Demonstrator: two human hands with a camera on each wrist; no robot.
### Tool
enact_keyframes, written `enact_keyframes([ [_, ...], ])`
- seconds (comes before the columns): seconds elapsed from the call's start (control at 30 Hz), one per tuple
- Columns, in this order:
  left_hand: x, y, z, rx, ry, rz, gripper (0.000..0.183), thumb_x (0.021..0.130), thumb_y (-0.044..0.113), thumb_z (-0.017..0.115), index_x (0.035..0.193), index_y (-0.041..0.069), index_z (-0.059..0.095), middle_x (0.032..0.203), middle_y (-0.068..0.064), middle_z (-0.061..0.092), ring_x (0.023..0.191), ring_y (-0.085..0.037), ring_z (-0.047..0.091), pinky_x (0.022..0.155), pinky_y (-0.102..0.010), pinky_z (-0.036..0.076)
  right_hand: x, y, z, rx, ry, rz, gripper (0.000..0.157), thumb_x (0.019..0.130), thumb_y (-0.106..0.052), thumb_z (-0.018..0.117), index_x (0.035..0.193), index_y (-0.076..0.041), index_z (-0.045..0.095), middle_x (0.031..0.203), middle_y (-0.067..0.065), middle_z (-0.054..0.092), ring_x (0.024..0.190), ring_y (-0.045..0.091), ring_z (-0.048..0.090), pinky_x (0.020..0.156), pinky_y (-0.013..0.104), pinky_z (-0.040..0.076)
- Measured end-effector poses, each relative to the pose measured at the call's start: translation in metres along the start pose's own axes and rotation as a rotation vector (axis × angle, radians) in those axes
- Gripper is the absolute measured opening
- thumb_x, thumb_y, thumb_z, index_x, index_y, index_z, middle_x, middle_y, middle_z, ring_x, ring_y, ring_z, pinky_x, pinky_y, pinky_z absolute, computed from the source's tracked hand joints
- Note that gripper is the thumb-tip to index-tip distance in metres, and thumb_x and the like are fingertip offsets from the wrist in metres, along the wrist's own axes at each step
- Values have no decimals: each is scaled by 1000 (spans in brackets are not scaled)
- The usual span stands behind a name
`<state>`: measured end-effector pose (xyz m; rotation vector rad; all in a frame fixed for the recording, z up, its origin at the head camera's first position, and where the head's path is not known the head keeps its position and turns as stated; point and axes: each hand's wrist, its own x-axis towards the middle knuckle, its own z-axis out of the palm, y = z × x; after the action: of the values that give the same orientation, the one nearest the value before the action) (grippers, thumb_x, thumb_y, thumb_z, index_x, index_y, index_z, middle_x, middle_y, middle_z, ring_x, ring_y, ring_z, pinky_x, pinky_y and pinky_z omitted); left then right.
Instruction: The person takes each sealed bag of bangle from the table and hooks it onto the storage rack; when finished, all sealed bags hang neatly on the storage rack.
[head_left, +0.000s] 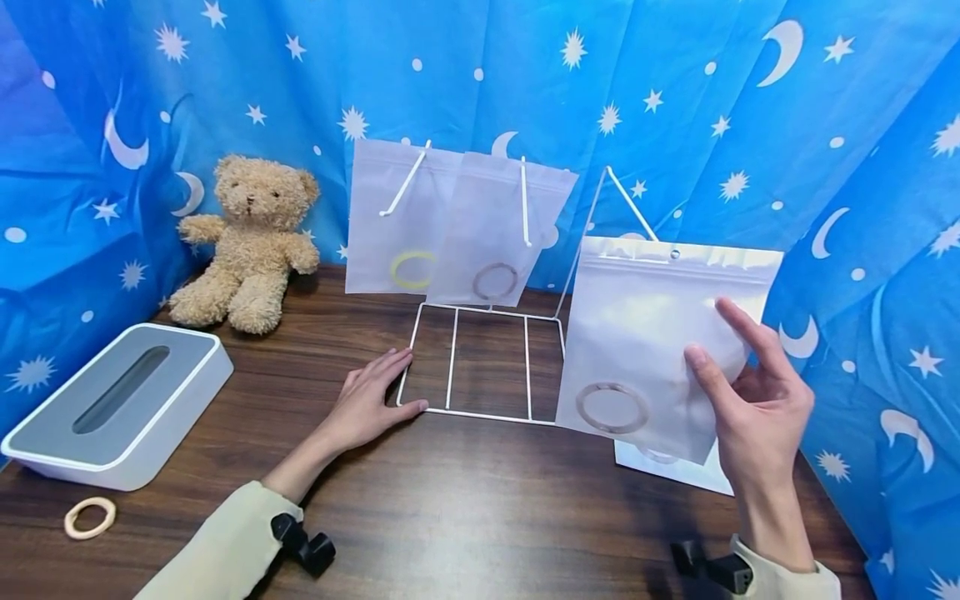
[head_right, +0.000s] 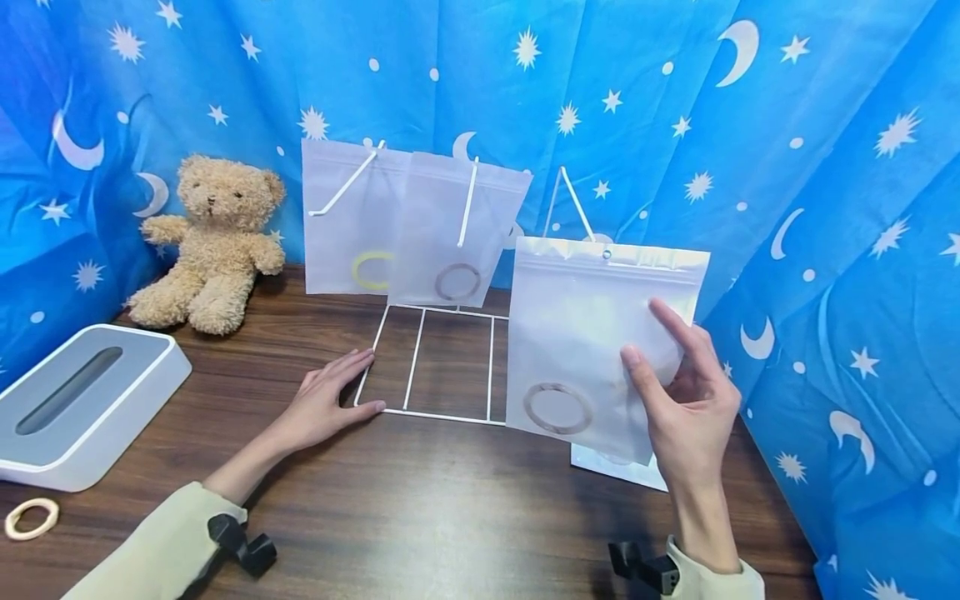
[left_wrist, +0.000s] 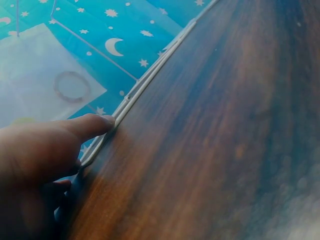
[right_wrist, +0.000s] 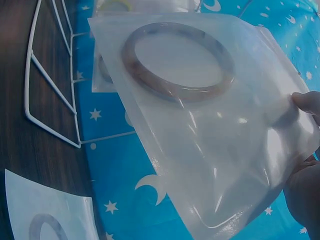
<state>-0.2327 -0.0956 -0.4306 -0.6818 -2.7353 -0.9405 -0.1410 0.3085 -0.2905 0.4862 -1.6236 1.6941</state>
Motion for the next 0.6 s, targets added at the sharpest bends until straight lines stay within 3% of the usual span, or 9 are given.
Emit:
enact_keyframes([
  [0.3, 0, -3, -1, 8, 8, -4, 81, 86, 48, 71, 147, 4, 43, 153, -10, 39, 142, -30, 29, 101, -56, 25, 17, 19, 4, -84, -17, 139, 54, 82, 14, 69, 134, 2, 58, 133, 22, 54, 109, 27, 64, 78, 27, 54],
  [0.6, 0, 0, 2, -6, 41, 9, 81, 83, 46, 75, 145, 2, 46, 150, -12, 42, 141, -32, 32, 100, -54, 27, 51, 56, 17, -52, -15, 153, 49, 84, 4, 73, 132, -4, 62, 137, 14, 55, 110, 25, 64, 78, 27, 54],
])
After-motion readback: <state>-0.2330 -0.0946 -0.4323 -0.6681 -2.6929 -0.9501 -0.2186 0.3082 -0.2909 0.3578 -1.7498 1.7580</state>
